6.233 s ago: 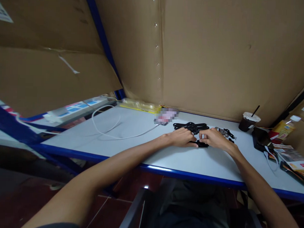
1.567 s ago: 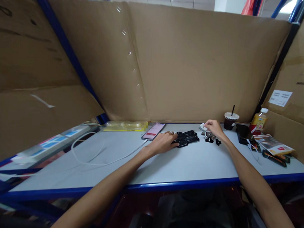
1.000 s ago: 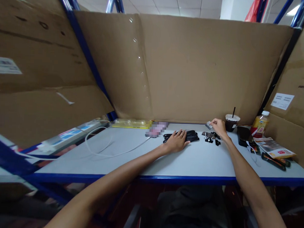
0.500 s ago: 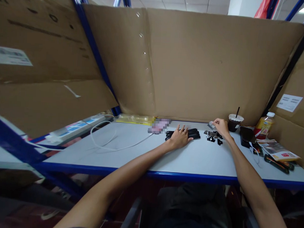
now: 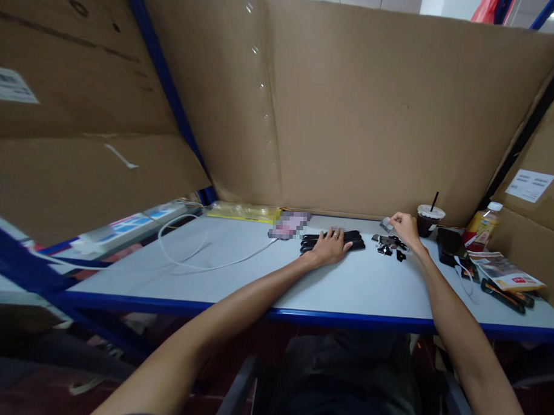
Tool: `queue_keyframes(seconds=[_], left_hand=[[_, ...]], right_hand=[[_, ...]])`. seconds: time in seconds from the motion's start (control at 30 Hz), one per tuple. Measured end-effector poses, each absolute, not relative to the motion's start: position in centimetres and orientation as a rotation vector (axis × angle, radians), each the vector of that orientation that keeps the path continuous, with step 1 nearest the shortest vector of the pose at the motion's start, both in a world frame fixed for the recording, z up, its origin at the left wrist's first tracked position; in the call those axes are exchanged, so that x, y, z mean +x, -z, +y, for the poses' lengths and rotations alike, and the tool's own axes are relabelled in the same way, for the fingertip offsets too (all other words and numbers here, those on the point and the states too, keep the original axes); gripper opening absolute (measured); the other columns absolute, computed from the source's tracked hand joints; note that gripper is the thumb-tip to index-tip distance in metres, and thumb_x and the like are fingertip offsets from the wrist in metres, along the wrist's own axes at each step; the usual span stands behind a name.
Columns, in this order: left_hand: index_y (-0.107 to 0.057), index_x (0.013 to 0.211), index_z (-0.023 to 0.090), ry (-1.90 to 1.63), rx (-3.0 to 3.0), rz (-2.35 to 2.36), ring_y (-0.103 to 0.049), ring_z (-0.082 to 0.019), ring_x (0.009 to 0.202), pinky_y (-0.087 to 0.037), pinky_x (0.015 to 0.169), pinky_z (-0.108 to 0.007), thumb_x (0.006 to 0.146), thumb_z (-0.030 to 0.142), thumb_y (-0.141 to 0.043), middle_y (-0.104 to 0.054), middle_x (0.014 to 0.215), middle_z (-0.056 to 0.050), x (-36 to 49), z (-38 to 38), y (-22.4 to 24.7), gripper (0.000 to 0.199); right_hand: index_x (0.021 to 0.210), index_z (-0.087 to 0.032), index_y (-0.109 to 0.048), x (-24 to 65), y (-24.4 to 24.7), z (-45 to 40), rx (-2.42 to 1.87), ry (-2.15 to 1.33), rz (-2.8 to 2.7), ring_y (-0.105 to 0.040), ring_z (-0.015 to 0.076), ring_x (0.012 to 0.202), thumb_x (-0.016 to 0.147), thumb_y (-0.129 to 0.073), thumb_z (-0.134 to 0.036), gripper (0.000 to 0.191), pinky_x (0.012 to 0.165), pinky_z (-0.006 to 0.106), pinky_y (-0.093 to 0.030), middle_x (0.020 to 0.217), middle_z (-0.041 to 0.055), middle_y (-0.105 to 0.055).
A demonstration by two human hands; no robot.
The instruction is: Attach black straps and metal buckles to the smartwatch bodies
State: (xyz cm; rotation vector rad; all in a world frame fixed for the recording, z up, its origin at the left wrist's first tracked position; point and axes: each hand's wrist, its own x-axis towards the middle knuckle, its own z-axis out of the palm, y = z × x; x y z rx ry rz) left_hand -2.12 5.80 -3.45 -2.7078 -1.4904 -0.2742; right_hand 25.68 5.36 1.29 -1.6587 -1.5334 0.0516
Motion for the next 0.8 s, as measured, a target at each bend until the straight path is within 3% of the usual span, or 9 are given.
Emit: queue_keyframes(seconds=[0.23, 0.6, 0.7, 0.8], left_hand=[[-0.032, 0.160, 0.012, 0.305, -2.791, -1.492, -0.019, -0.041, 0.158, -0.024, 0.122, -0.066, 0.106, 0.060, -0.016, -0.034, 0.167, -0.020, -2.3, 6.6, 4.3, 0.074], [-0.030, 0.161, 0.015, 0.214, -2.921, -1.253, -0.015, -0.037, 0.160, -0.021, 0.125, -0.060, 0.107, 0.056, -0.014, -0.027, 0.171, -0.015, -0.9, 10.3, 3.9, 0.070], [-0.030, 0.161, 0.015, 0.198, -2.924, -1.257, -0.014, -0.036, 0.160, -0.020, 0.126, -0.058, 0.107, 0.056, -0.015, -0.025, 0.172, -0.015, -0.5, 11.8, 3.8, 0.070], [-0.029, 0.162, 0.015, 0.211, -2.924, -1.259, -0.015, -0.036, 0.160, -0.020, 0.126, -0.058, 0.106, 0.057, -0.015, -0.026, 0.171, -0.015, -0.3, 12.6, 3.9, 0.071]], right_hand=[[0.068, -0.020, -0.068, 25.7, -1.6, 5.4, -1.656, -0.034, -1.518, -0.062, 0.0182, 0.065, 0.078, -0.064, -0.035, 0.019, 0.064, 0.028, -0.041, 0.066, 0.0030, -0.071], [0.068, -0.021, -0.065, 25.7, -2.7, 5.3, -1.550, -0.121, -1.450, -0.061, 0.0177, 0.062, 0.076, -0.064, -0.045, 0.026, 0.059, 0.027, -0.045, 0.062, 0.0028, -0.068], [0.067, -0.020, -0.064, 25.1, -3.3, 4.5, -1.550, -0.329, -1.509, -0.055, 0.0153, 0.054, 0.074, -0.068, -0.044, 0.025, 0.053, 0.026, -0.044, 0.054, 0.0001, -0.062], [0.067, -0.019, -0.066, 23.8, -3.8, 3.0, -1.537, -0.781, -1.731, -0.055, 0.0143, 0.052, 0.071, -0.074, -0.039, 0.022, 0.051, 0.025, -0.044, 0.052, -0.0003, -0.059]])
